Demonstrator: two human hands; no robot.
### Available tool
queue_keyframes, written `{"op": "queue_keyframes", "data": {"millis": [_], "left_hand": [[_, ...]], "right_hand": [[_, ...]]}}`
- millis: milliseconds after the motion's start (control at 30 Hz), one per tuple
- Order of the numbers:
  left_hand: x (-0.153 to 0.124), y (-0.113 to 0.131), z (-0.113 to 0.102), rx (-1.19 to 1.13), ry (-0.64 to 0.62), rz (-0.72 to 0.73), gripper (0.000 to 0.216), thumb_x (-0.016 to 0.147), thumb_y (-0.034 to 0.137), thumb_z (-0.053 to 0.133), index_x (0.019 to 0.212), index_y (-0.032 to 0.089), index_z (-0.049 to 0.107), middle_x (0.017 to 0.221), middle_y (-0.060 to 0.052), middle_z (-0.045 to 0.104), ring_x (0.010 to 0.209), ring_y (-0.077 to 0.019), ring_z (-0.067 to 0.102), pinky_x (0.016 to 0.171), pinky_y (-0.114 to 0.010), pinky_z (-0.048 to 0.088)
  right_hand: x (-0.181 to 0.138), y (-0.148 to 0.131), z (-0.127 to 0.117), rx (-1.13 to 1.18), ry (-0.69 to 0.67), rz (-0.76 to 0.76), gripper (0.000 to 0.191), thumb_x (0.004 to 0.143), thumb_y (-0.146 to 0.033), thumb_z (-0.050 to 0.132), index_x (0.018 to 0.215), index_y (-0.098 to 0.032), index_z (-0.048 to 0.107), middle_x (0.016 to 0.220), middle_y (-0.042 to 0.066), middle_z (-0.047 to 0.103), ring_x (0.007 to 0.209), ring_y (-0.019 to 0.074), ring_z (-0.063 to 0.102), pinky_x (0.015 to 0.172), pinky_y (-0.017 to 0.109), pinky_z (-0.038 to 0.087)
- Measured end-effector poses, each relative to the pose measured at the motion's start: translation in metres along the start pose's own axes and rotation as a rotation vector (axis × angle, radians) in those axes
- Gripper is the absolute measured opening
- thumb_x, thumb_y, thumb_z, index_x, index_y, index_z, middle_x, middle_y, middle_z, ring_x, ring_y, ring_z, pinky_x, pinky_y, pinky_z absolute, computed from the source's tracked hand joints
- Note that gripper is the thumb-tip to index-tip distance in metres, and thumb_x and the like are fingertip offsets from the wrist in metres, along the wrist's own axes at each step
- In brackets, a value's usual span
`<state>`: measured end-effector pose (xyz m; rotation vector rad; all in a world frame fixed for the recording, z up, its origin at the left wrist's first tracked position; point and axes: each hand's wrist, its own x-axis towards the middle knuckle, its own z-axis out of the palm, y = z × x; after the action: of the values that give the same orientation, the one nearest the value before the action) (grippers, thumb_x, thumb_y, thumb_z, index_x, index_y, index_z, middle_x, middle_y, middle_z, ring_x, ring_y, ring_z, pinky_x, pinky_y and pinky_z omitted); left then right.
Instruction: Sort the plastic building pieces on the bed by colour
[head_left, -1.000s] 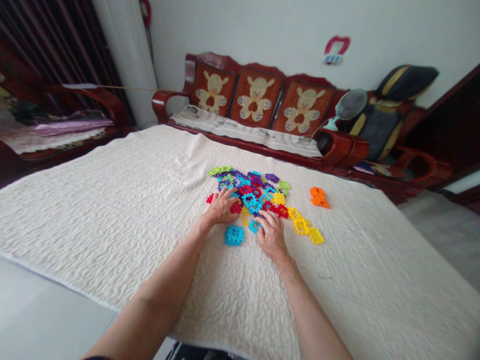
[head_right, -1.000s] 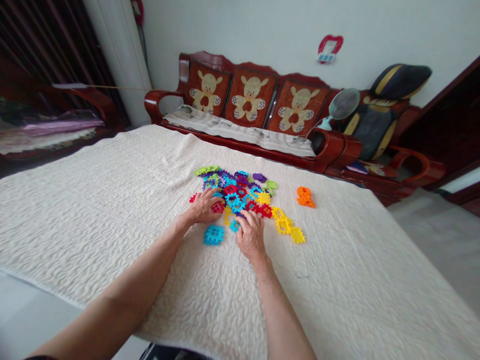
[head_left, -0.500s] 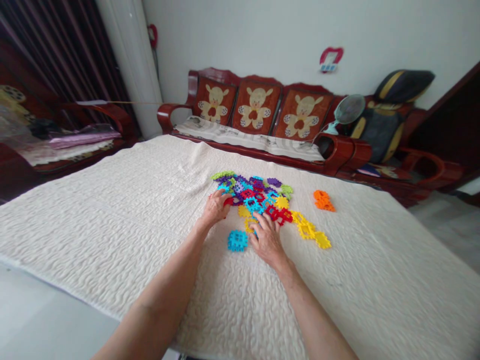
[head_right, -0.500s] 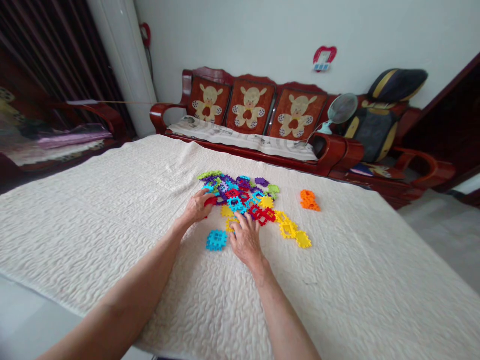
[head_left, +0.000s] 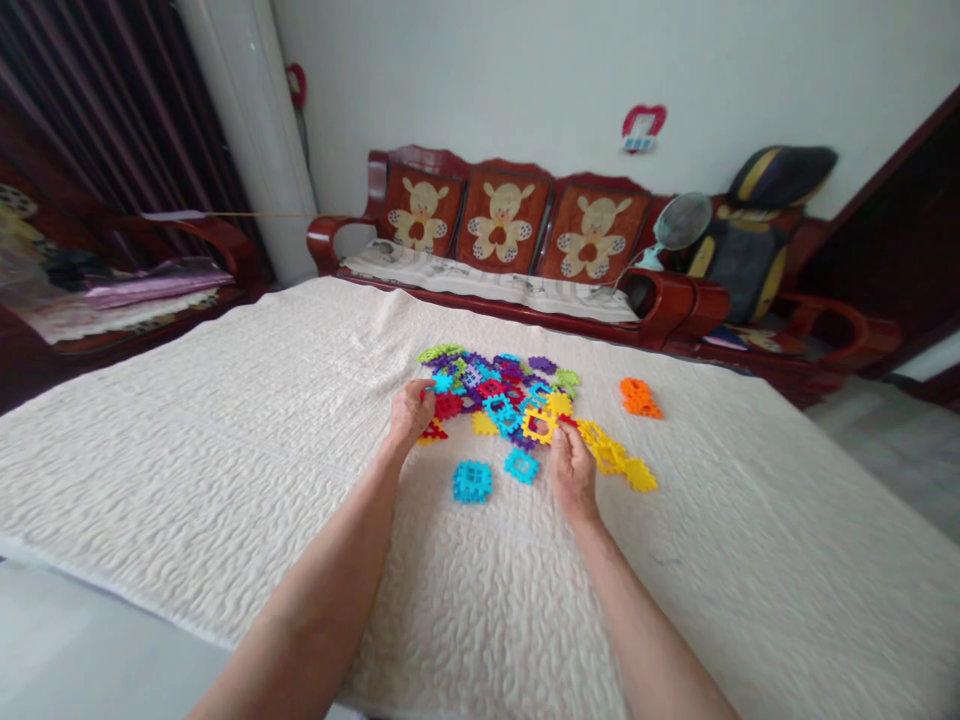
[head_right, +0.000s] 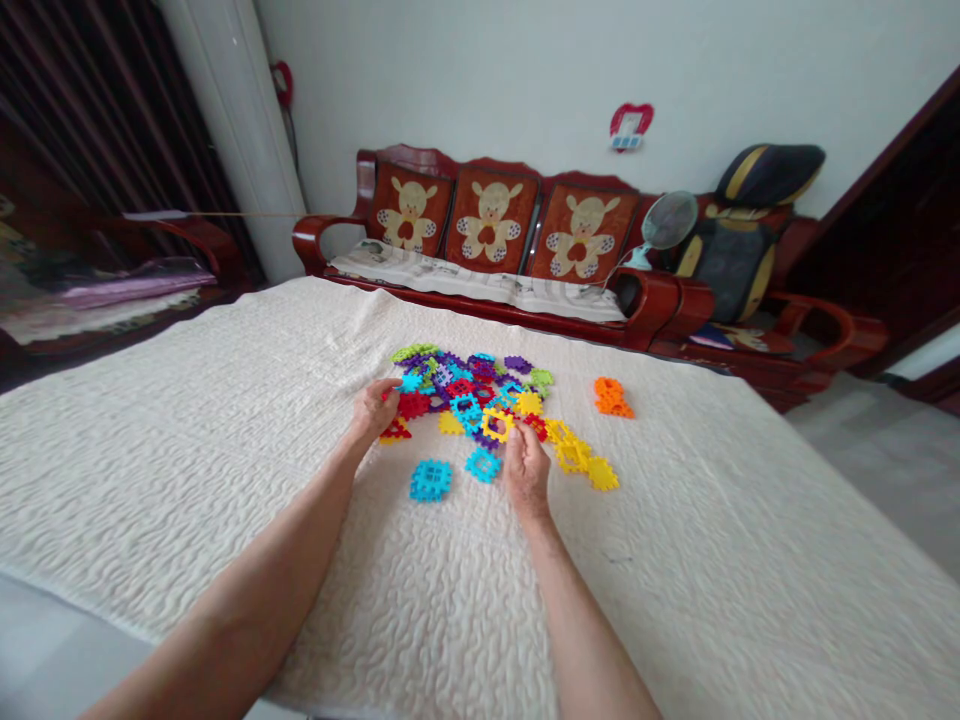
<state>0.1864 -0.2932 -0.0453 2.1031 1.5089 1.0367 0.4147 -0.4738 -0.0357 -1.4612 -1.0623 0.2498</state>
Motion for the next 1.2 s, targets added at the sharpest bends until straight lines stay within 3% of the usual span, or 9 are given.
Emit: {"op": "queue_keyframes", "data": {"millis": [167,400,567,700,833,900,1000,1133,1200], "left_hand": [[-0.002,-0.001,0.005,-0.054,0.089,-0.031,0.034,0.086,0.02,0.049,0.107,0.02,0.076,0.112,-0.01,0.076,0.108,-0.0294,0.071,0.103,-0.048,0.054],[0.003,-0.011,0.0,-0.118,0.139,-0.138,0.035,0.088,0.023,0.048,0.109,0.019,0.074,0.105,-0.012,0.077,0.105,-0.0304,0.073,0.098,-0.051,0.056],[0.002,-0.011,0.0,-0.072,0.084,-0.028,0.031,0.087,0.028,0.057,0.113,0.02,0.072,0.111,-0.011,0.075,0.109,-0.0291,0.07,0.101,-0.05,0.056],[-0.001,-0.009,0.005,-0.026,0.002,0.1,0.033,0.086,0.03,0.063,0.117,0.02,0.069,0.122,-0.012,0.07,0.115,-0.03,0.067,0.108,-0.051,0.052],[-0.003,-0.01,0.012,0.004,-0.08,0.215,0.05,0.078,0.035,0.074,0.125,0.021,0.065,0.136,-0.013,0.06,0.128,-0.0316,0.06,0.112,-0.049,0.05],[-0.001,-0.011,0.014,0.004,-0.102,0.227,0.053,0.077,0.032,0.074,0.128,0.021,0.063,0.137,-0.013,0.059,0.128,-0.0306,0.059,0.112,-0.048,0.049],[0.002,-0.009,0.013,-0.022,-0.066,0.192,0.049,0.083,0.03,0.069,0.13,0.019,0.06,0.133,-0.013,0.062,0.122,-0.0278,0.063,0.11,-0.047,0.051],[-0.001,-0.002,0.0,-0.005,0.062,0.139,0.046,0.088,0.029,0.064,0.131,0.017,0.059,0.131,-0.014,0.064,0.123,-0.0289,0.062,0.109,-0.047,0.051],[-0.008,0.002,-0.01,0.064,0.076,0.05,0.041,0.089,0.028,0.061,0.128,0.015,0.062,0.124,-0.016,0.068,0.117,-0.0306,0.065,0.104,-0.048,0.053]], "right_hand": [[0.016,0.013,-0.018,0.066,0.092,0.124,0.056,0.087,-0.065,0.049,0.105,-0.015,0.069,0.101,0.014,0.077,0.084,0.0236,0.071,0.079,0.037,0.057],[0.039,0.042,-0.082,-0.264,0.545,0.074,0.05,0.085,-0.054,0.045,0.1,-0.015,0.072,0.095,0.015,0.076,0.086,0.0262,0.07,0.08,0.038,0.054],[0.046,0.069,-0.106,-0.484,0.594,0.145,0.042,0.078,-0.041,0.047,0.099,-0.014,0.071,0.098,0.019,0.073,0.101,0.036,0.066,0.094,0.052,0.05],[0.047,0.069,-0.103,-0.574,0.632,-0.056,0.055,0.07,-0.032,0.053,0.117,-0.005,0.064,0.119,0.027,0.065,0.119,0.0405,0.057,0.105,0.06,0.042],[0.036,0.042,-0.068,-0.488,0.396,-0.294,0.044,0.081,-0.031,0.046,0.116,-0.012,0.064,0.114,0.02,0.068,0.111,0.0327,0.063,0.1,0.053,0.049],[0.026,0.025,-0.039,-0.421,0.154,-0.387,0.035,0.088,-0.029,0.045,0.113,-0.018,0.066,0.107,0.014,0.071,0.102,0.0271,0.067,0.095,0.047,0.054],[0.012,0.002,0.007,-0.361,-0.194,-0.544,0.033,0.092,-0.022,0.043,0.112,-0.021,0.069,0.112,0.011,0.073,0.107,0.0237,0.067,0.098,0.042,0.054],[0.005,-0.026,0.05,-0.636,-0.557,-0.558,0.037,0.092,-0.013,0.044,0.119,-0.018,0.068,0.127,0.013,0.069,0.118,0.0236,0.061,0.104,0.039,0.048],[0.006,-0.04,0.062,-0.854,-0.642,-0.484,0.038,0.094,-0.011,0.042,0.123,-0.017,0.066,0.133,0.014,0.066,0.12,0.0262,0.059,0.102,0.04,0.046]]}}
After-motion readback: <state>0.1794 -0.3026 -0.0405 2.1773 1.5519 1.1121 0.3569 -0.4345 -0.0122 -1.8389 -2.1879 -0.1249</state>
